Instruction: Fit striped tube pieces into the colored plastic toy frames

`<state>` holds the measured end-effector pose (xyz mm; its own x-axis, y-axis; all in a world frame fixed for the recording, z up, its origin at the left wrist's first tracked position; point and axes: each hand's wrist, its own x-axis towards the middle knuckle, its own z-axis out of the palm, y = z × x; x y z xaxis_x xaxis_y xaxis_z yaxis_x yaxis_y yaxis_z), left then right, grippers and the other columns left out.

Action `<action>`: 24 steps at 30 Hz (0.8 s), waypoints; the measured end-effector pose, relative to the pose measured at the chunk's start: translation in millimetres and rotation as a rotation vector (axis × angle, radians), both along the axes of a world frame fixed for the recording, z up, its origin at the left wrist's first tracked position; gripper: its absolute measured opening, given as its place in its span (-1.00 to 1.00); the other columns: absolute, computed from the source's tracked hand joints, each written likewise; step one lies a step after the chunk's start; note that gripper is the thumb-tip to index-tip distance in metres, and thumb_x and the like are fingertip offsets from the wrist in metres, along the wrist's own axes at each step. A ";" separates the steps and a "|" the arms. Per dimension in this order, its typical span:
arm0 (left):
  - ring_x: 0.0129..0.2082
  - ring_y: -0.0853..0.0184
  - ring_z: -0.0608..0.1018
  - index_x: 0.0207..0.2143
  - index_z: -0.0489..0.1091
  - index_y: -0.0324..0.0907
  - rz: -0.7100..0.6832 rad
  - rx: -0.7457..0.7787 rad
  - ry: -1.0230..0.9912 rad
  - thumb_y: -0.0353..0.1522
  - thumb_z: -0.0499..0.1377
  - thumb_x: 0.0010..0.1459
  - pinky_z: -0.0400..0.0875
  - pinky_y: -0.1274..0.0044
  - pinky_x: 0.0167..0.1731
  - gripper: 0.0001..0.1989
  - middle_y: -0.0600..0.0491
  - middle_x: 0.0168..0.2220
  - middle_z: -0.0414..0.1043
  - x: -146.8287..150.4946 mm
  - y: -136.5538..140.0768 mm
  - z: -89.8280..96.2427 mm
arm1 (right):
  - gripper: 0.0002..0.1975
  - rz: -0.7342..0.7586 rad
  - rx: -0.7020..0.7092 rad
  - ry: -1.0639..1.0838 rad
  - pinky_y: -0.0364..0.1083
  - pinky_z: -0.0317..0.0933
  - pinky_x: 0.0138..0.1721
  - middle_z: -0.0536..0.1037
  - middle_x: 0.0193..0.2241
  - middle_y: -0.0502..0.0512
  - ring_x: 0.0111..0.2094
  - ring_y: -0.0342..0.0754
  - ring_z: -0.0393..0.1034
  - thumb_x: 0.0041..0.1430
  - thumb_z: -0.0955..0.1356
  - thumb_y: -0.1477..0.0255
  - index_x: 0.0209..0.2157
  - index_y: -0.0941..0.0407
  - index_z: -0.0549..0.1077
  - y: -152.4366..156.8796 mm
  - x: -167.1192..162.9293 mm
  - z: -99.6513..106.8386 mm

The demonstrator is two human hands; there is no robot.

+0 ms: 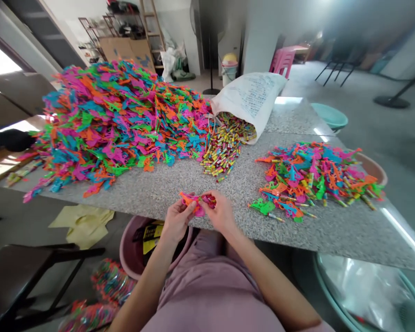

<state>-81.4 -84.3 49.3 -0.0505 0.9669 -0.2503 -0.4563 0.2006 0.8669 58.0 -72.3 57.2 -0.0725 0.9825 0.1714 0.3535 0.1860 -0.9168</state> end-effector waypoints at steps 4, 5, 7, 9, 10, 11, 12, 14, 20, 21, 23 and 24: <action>-0.43 0.44 0.52 -0.36 0.47 -0.22 -0.042 -0.021 -0.031 -0.30 0.40 -0.15 0.46 0.58 -0.34 -0.72 0.07 -0.37 0.53 -1.2 -0.6 14.0 | -0.82 -0.022 0.036 0.009 -0.08 0.30 -0.27 0.55 -0.33 0.10 -0.32 -0.03 0.44 0.13 0.34 0.34 -0.23 0.11 0.46 -10.3 18.6 5.7; -0.44 0.45 0.52 -0.37 0.47 -0.22 -0.040 -0.020 -0.025 -0.30 0.39 -0.15 0.45 0.58 -0.35 -0.72 0.07 -0.38 0.53 -0.6 -0.5 16.1 | -0.83 -0.029 0.058 -0.014 -0.07 0.30 -0.24 0.55 -0.30 0.11 -0.29 -0.01 0.44 0.14 0.34 0.36 -0.23 0.11 0.46 -12.7 21.4 7.0; -0.45 0.45 0.51 -0.38 0.46 -0.22 -0.056 -0.014 0.000 -0.30 0.40 -0.15 0.44 0.59 -0.36 -0.72 0.08 -0.40 0.52 1.8 -0.5 19.3 | -0.85 -0.029 0.086 -0.051 -0.06 0.29 -0.21 0.54 -0.27 0.13 -0.24 0.00 0.43 0.15 0.33 0.38 -0.24 0.10 0.46 -16.2 24.7 9.3; -0.46 0.46 0.50 -0.38 0.46 -0.22 -0.069 0.000 0.028 -0.31 0.40 -0.15 0.43 0.60 -0.37 -0.73 0.09 -0.42 0.52 4.4 -1.4 21.1 | -0.85 -0.031 0.080 -0.052 -0.07 0.29 -0.22 0.54 -0.28 0.12 -0.25 0.00 0.43 0.15 0.33 0.38 -0.25 0.10 0.46 -17.9 25.9 11.2; -0.46 0.46 0.50 -0.39 0.46 -0.22 -0.071 0.008 0.040 -0.31 0.40 -0.16 0.42 0.61 -0.37 -0.73 0.09 -0.43 0.51 5.3 -2.1 21.6 | -0.86 -0.032 0.065 -0.039 -0.08 0.29 -0.24 0.54 -0.30 0.11 -0.28 -0.02 0.44 0.14 0.33 0.38 -0.25 0.11 0.46 -18.2 26.2 11.9; -0.46 0.46 0.49 -0.39 0.46 -0.23 -0.074 0.015 0.051 -0.31 0.40 -0.16 0.42 0.61 -0.37 -0.73 0.09 -0.43 0.51 5.7 -2.8 21.7 | -0.86 -0.033 0.046 -0.021 -0.10 0.28 -0.27 0.54 -0.33 0.10 -0.32 -0.03 0.44 0.14 0.33 0.38 -0.26 0.11 0.46 -18.2 26.4 12.4; -0.46 0.47 0.49 -0.39 0.46 -0.23 -0.077 0.022 0.061 -0.31 0.40 -0.16 0.42 0.61 -0.37 -0.72 0.09 -0.44 0.51 5.6 -3.4 21.5 | -0.86 -0.028 0.027 -0.006 -0.11 0.28 -0.30 0.54 -0.36 0.08 -0.36 -0.05 0.43 0.14 0.33 0.37 -0.26 0.11 0.45 -18.1 26.7 12.8; -0.47 0.47 0.48 -0.40 0.45 -0.23 -0.083 0.036 0.077 -0.30 0.40 -0.16 0.41 0.61 -0.36 -0.72 0.09 -0.45 0.49 4.1 -4.0 20.8 | -0.86 -0.006 -0.002 0.002 -0.12 0.25 -0.35 0.53 -0.42 0.05 -0.41 -0.07 0.41 0.15 0.33 0.36 -0.28 0.11 0.44 -17.9 27.9 13.4; -0.49 0.48 0.43 -0.43 0.44 -0.26 -0.158 0.103 0.134 -0.31 0.39 -0.13 0.35 0.63 -0.40 -0.74 0.09 -0.49 0.45 0.3 1.8 17.5 | -0.90 0.095 -0.046 -0.050 -0.16 0.12 -0.48 0.42 -0.57 -0.04 -0.53 -0.12 0.28 0.13 0.32 0.38 -0.35 0.12 0.41 -17.2 35.8 17.8; -0.49 0.49 0.43 -0.43 0.44 -0.26 -0.169 0.108 0.129 -0.32 0.40 -0.13 0.34 0.64 -0.40 -0.74 0.10 -0.50 0.45 2.4 2.0 15.4 | -0.90 0.111 -0.052 -0.071 -0.17 0.10 -0.49 0.40 -0.59 -0.05 -0.54 -0.13 0.26 0.12 0.32 0.38 -0.36 0.12 0.40 -16.9 36.8 18.3; -0.49 0.50 0.42 -0.43 0.43 -0.25 -0.168 0.100 0.097 -0.32 0.40 -0.14 0.33 0.64 -0.40 -0.74 0.11 -0.49 0.44 10.1 0.8 8.1 | -0.90 0.118 -0.052 -0.115 -0.17 0.09 -0.49 0.39 -0.59 -0.06 -0.54 -0.13 0.25 0.13 0.31 0.39 -0.38 0.12 0.39 -16.4 38.0 17.5; -0.48 0.50 0.42 -0.42 0.43 -0.24 -0.159 0.091 0.081 -0.31 0.39 -0.13 0.33 0.64 -0.40 -0.74 0.12 -0.48 0.44 15.0 0.2 2.9 | -0.90 0.114 -0.051 -0.130 -0.16 0.11 -0.48 0.39 -0.59 -0.05 -0.54 -0.13 0.26 0.13 0.30 0.38 -0.39 0.12 0.38 -16.5 39.0 15.7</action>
